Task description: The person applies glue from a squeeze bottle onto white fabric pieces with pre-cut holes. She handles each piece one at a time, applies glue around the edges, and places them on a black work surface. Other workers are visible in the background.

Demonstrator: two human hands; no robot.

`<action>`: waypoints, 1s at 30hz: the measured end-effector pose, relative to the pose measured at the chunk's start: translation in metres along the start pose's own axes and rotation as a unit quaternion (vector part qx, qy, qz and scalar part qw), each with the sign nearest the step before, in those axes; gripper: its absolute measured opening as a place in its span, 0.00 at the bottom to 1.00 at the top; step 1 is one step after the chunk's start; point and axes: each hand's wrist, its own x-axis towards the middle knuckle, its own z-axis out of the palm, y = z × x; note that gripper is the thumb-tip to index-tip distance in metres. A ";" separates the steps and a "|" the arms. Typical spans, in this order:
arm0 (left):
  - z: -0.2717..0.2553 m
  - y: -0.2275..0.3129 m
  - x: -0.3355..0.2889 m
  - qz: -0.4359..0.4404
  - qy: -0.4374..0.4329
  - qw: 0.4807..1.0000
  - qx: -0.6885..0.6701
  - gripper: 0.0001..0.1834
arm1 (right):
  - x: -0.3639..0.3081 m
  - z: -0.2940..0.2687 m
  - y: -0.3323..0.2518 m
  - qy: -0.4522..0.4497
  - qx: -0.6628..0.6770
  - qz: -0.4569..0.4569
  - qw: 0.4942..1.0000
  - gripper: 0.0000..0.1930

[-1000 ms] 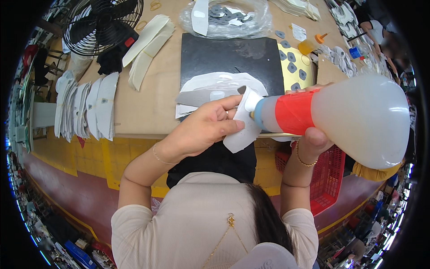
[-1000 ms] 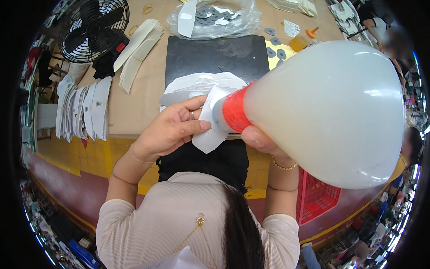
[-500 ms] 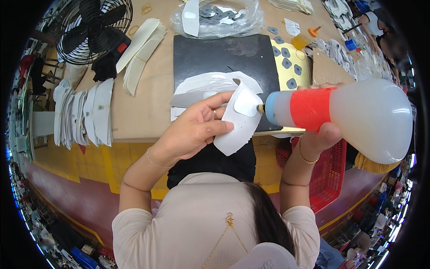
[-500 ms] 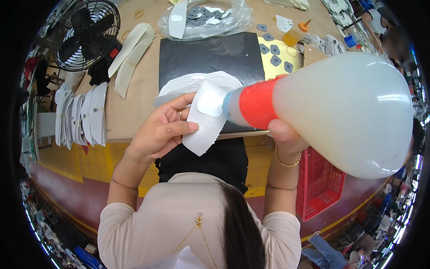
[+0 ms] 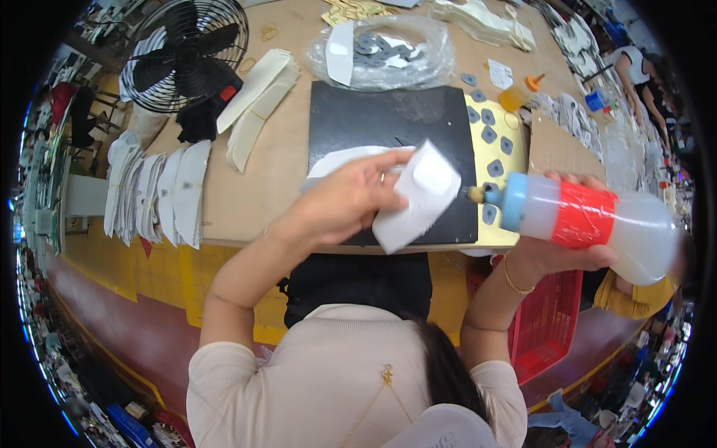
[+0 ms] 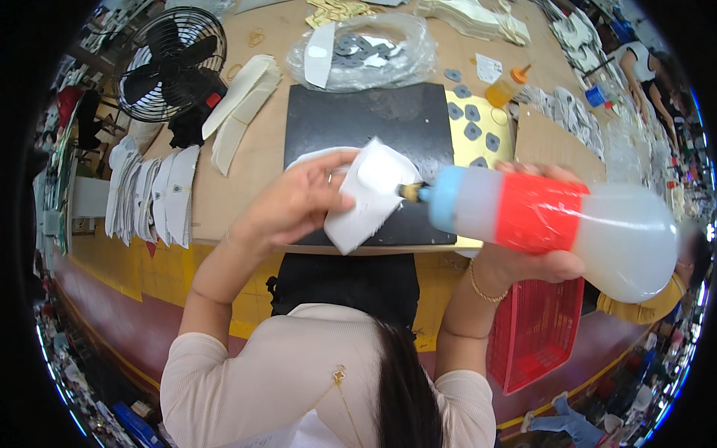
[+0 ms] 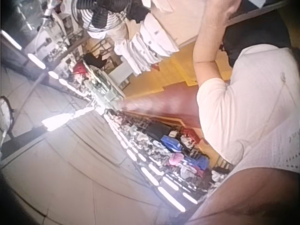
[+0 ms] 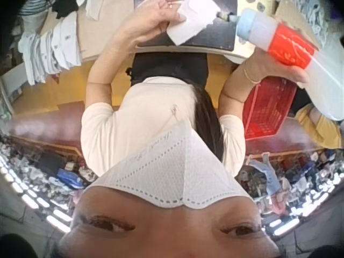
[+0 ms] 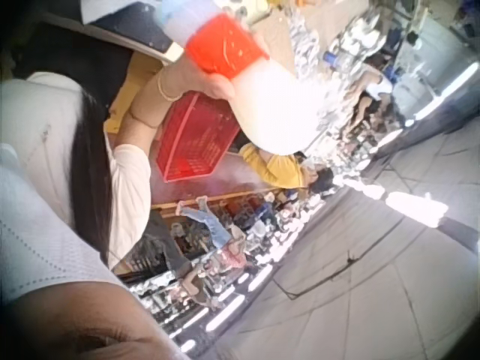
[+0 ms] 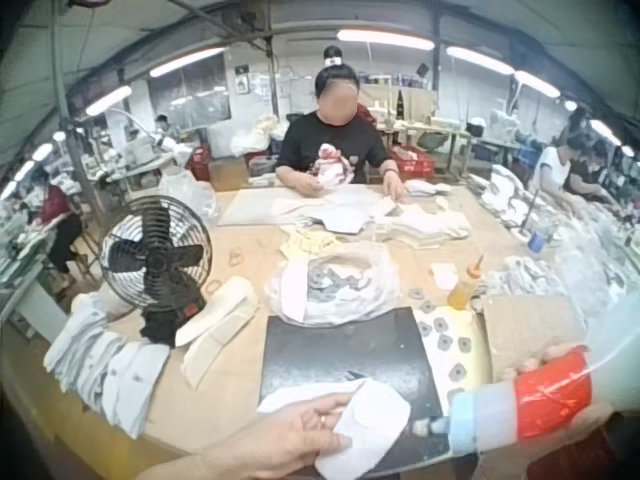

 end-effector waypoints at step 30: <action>-0.063 -0.052 -0.012 0.354 0.196 0.495 0.769 0.17 | -0.025 -0.015 -0.002 0.013 -0.090 0.090 0.992 0.45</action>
